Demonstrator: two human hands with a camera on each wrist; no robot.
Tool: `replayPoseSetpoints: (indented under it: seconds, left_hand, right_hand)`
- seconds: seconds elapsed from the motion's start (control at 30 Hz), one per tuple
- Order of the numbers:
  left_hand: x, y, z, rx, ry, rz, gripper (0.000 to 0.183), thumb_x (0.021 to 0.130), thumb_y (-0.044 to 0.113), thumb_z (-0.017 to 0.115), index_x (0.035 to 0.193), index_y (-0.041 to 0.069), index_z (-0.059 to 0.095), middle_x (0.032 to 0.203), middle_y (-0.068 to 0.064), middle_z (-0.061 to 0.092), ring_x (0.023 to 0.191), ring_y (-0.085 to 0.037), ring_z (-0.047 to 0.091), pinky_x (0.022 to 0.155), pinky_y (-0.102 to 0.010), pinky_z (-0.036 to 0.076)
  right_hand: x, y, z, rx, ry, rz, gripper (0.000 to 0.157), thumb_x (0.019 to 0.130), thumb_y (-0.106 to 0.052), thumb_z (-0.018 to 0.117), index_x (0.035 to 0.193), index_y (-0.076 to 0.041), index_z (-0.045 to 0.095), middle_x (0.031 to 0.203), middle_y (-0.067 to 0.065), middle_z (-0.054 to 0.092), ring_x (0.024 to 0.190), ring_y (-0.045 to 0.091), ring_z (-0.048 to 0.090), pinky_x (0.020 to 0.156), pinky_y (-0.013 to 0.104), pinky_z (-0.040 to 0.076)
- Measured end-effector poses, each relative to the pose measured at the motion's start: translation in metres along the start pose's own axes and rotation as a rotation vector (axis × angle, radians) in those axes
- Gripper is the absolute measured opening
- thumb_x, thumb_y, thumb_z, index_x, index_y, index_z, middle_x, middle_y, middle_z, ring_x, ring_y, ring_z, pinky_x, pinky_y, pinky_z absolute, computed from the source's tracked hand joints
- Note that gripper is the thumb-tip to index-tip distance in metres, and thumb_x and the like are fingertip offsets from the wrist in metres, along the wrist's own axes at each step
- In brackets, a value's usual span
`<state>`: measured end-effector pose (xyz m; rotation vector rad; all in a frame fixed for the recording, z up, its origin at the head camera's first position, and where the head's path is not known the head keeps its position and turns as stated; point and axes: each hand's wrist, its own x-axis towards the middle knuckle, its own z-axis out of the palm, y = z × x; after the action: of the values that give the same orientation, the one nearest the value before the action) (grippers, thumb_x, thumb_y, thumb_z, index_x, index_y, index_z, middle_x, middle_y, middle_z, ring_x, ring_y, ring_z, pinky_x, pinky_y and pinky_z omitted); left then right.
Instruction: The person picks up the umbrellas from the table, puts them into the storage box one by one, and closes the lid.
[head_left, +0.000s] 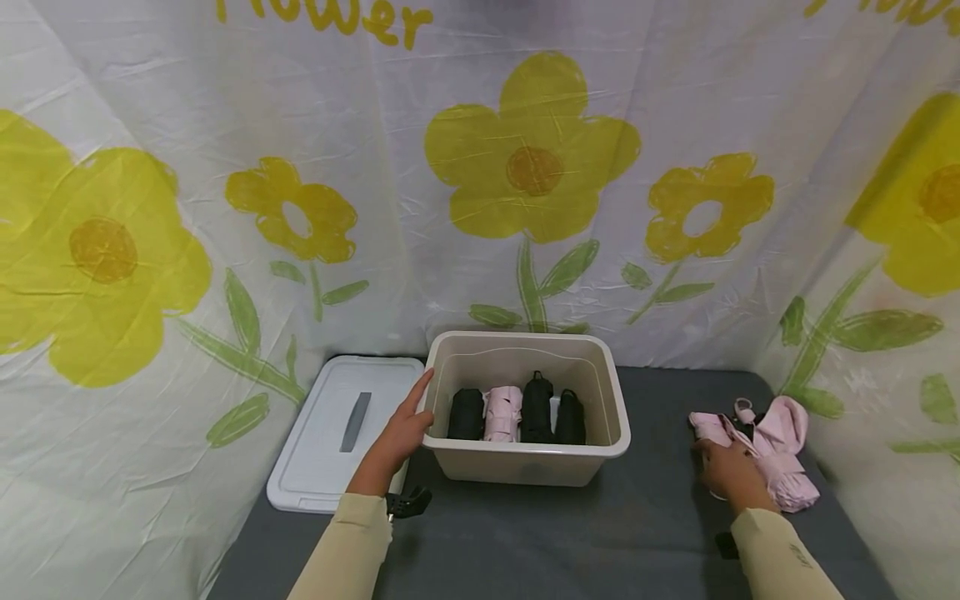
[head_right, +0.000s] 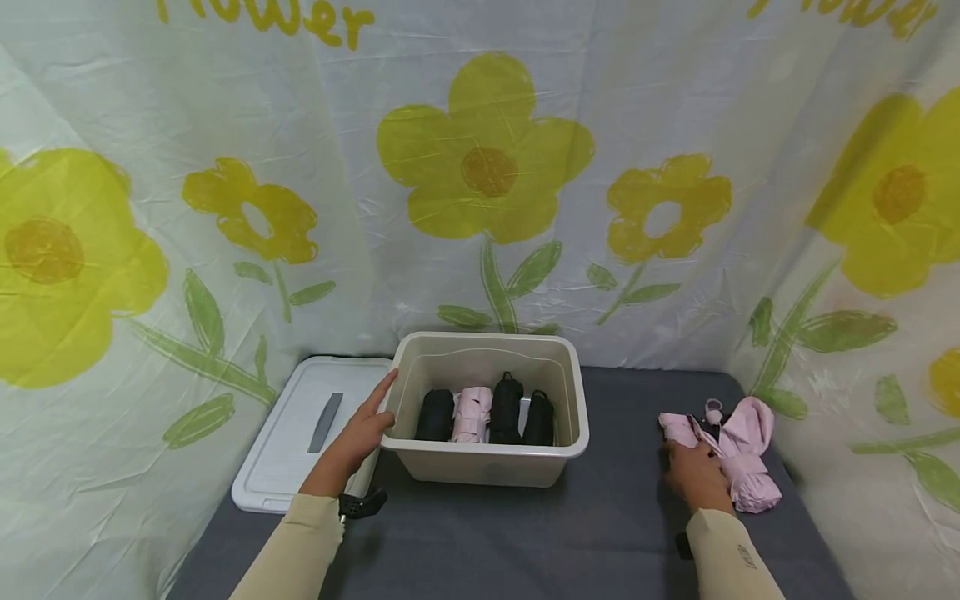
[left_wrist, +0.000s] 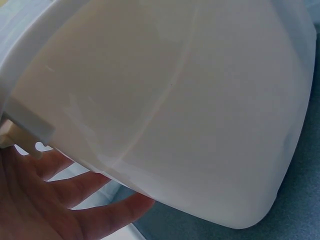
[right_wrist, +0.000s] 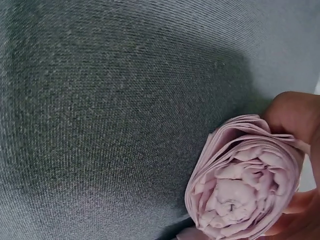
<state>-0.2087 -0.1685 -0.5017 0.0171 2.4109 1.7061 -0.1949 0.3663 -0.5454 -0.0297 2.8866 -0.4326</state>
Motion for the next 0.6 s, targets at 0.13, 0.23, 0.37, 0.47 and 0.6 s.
replayPoseSetpoints:
  seconds: [0.13, 0.23, 0.37, 0.47, 0.6]
  left_hand:
    - [0.001, 0.0, 0.0, -0.001, -0.004, -0.004, 0.078, 0.089, 0.004, 0.037, 0.155, 0.038, 0.014, 0.164, -0.008, 0.011, 0.147, -0.036, 0.018, 0.108, -0.066, 0.026]
    - [0.001, 0.001, -0.001, -0.006, -0.01, -0.01, 0.078, 0.09, 0.005, 0.037, 0.156, 0.036, 0.012, 0.164, -0.008, 0.009, 0.148, -0.037, 0.016, 0.107, -0.067, 0.026]
    - [0.001, 0.003, -0.001, -0.009, -0.009, -0.013, 0.078, 0.09, 0.005, 0.038, 0.156, 0.036, 0.012, 0.164, -0.008, 0.008, 0.148, -0.037, 0.016, 0.107, -0.067, 0.026]
    - [-0.001, 0.004, 0.0, -0.003, -0.005, -0.006, 0.078, 0.089, 0.005, 0.038, 0.155, 0.038, 0.013, 0.164, -0.008, 0.009, 0.147, -0.038, 0.017, 0.107, -0.068, 0.026]
    - [-0.003, 0.005, 0.0, 0.0, -0.005, -0.004, 0.078, 0.089, 0.005, 0.038, 0.155, 0.039, 0.014, 0.164, -0.008, 0.01, 0.147, -0.039, 0.017, 0.106, -0.069, 0.026]
  right_hand:
    - [0.001, 0.005, 0.0, 0.043, 0.075, -0.069, 0.039, 0.082, -0.012, 0.06, 0.12, 0.0, 0.061, 0.11, 0.035, 0.061, 0.094, 0.049, 0.058, 0.078, 0.06, 0.046]
    - [-0.001, 0.003, -0.002, 0.126, 0.095, -0.071, 0.046, 0.081, -0.015, 0.061, 0.124, -0.001, 0.058, 0.115, 0.034, 0.061, 0.092, 0.043, 0.06, 0.079, 0.058, 0.047]
    - [-0.007, -0.006, -0.005, 0.241, 0.088, -0.053, 0.053, 0.084, -0.021, 0.063, 0.134, -0.004, 0.053, 0.13, 0.037, 0.051, 0.097, 0.044, 0.058, 0.077, 0.056, 0.047]
    - [-0.011, -0.014, -0.008, 0.309, 0.068, -0.042, 0.056, 0.089, -0.025, 0.062, 0.14, -0.007, 0.047, 0.14, 0.037, 0.042, 0.105, 0.047, 0.056, 0.078, 0.054, 0.047]
    - [-0.013, -0.023, -0.012, 0.438, 0.055, -0.03, 0.058, 0.091, -0.022, 0.06, 0.145, -0.009, 0.042, 0.152, 0.038, 0.018, 0.12, 0.054, 0.045, 0.085, 0.057, 0.045]
